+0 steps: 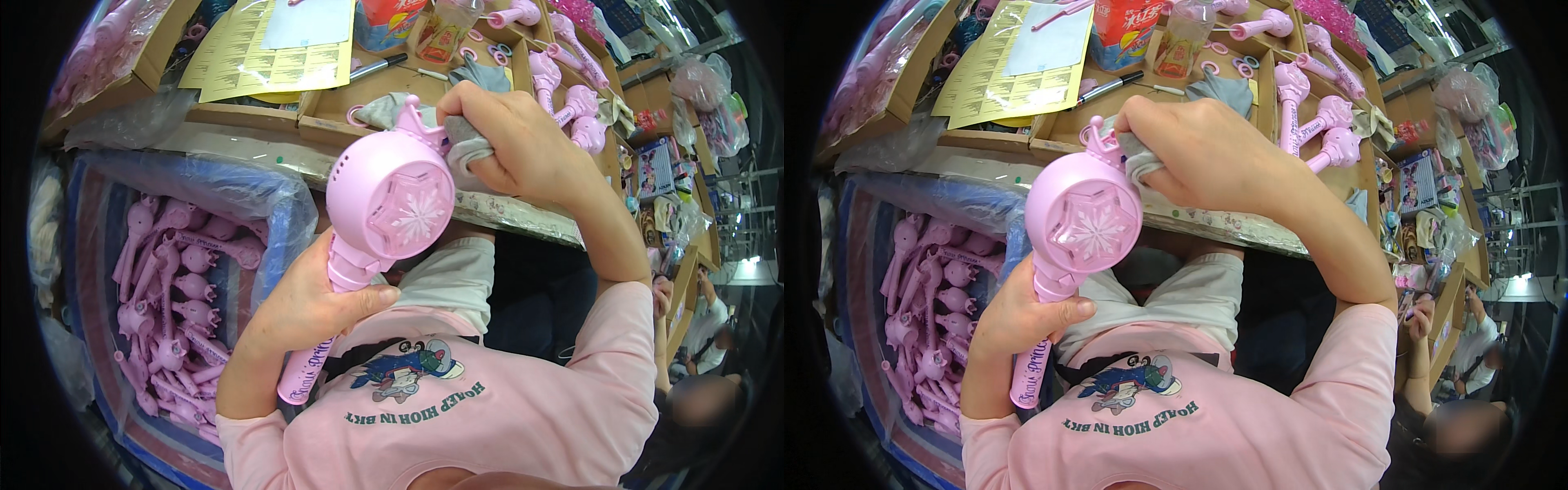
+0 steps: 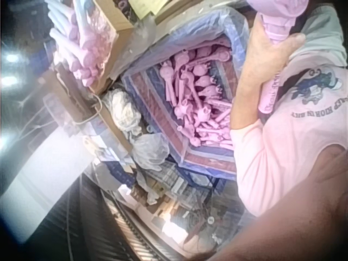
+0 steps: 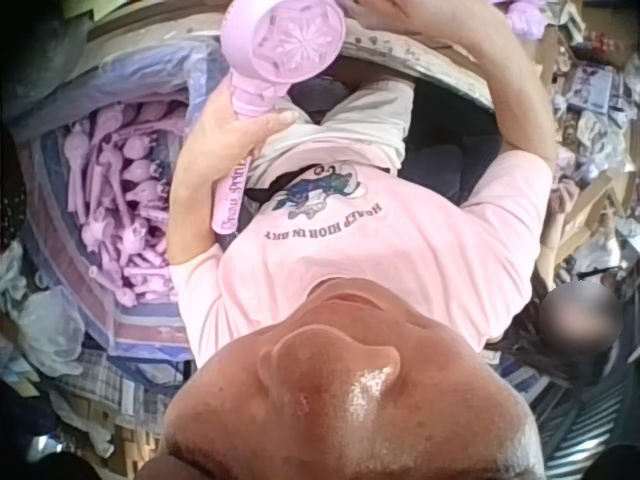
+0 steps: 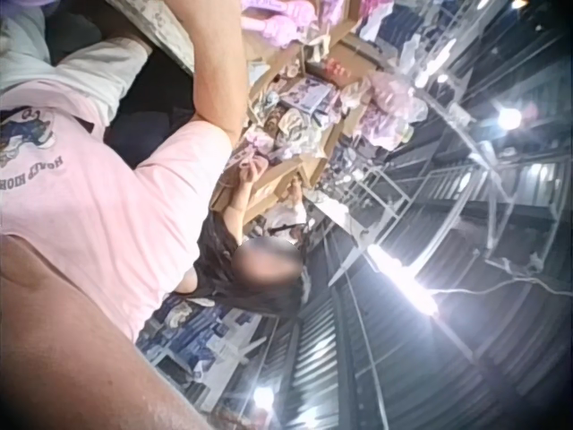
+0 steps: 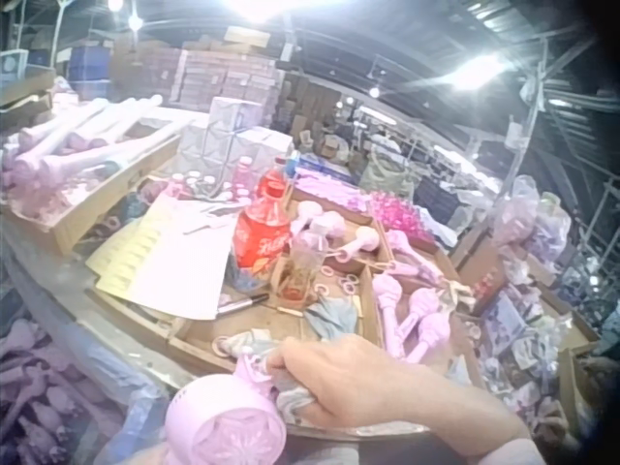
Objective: The person wipes a pink plastic toy with a gray cloth, then uses a marker to write on the toy's crown and handle. They repeat this cycle on multiple identical toys, placing finished units on the table.
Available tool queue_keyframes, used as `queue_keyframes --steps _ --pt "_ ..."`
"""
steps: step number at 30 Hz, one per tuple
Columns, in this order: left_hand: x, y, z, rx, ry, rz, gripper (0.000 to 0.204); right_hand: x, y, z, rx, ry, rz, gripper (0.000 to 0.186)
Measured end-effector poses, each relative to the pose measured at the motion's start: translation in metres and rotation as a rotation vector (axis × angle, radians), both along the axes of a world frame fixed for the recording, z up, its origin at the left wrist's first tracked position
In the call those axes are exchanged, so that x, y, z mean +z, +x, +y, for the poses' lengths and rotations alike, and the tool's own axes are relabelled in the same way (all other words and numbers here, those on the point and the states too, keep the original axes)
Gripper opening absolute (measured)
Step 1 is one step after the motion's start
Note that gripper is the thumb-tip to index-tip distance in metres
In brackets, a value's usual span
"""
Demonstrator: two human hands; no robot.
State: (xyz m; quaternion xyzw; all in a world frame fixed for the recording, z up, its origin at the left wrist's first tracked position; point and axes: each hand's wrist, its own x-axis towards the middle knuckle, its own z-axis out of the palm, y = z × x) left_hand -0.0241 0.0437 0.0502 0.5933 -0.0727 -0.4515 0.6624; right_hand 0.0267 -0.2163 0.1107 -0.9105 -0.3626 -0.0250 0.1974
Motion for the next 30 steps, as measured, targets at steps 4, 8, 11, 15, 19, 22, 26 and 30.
queue_keyframes --steps 4,8,11,15,19,22,26,30 --pt "0.000 0.000 0.001 -0.004 -0.004 -0.037 0.051 -0.001 0.000 -0.001 0.020 0.020 0.046 0.035" --pt "-0.002 -0.004 -0.004 0.029 0.046 -0.124 0.054 -0.006 -0.005 0.005 -0.153 0.140 0.207 0.027" --pt "-0.001 -0.006 -0.002 0.058 0.014 -0.108 0.055 -0.009 -0.005 0.013 -0.276 0.661 0.381 0.020" --pt "0.001 -0.003 0.004 0.045 0.000 -0.059 0.054 0.001 -0.001 0.007 -0.291 1.298 0.681 0.022" --pt "0.002 0.000 0.003 0.022 -0.005 -0.009 0.053 0.010 -0.008 -0.006 -0.248 0.811 0.607 0.025" --pt "0.002 0.000 0.001 0.039 -0.004 -0.019 0.053 0.003 -0.017 -0.003 -0.246 0.499 0.320 0.028" --pt "0.004 0.000 0.001 0.027 0.026 -0.009 0.053 0.002 -0.015 0.003 -0.205 0.348 0.229 0.030" --pt "0.004 -0.003 -0.001 0.061 0.042 -0.025 0.052 0.005 -0.009 0.005 -0.110 0.203 0.047 0.030"
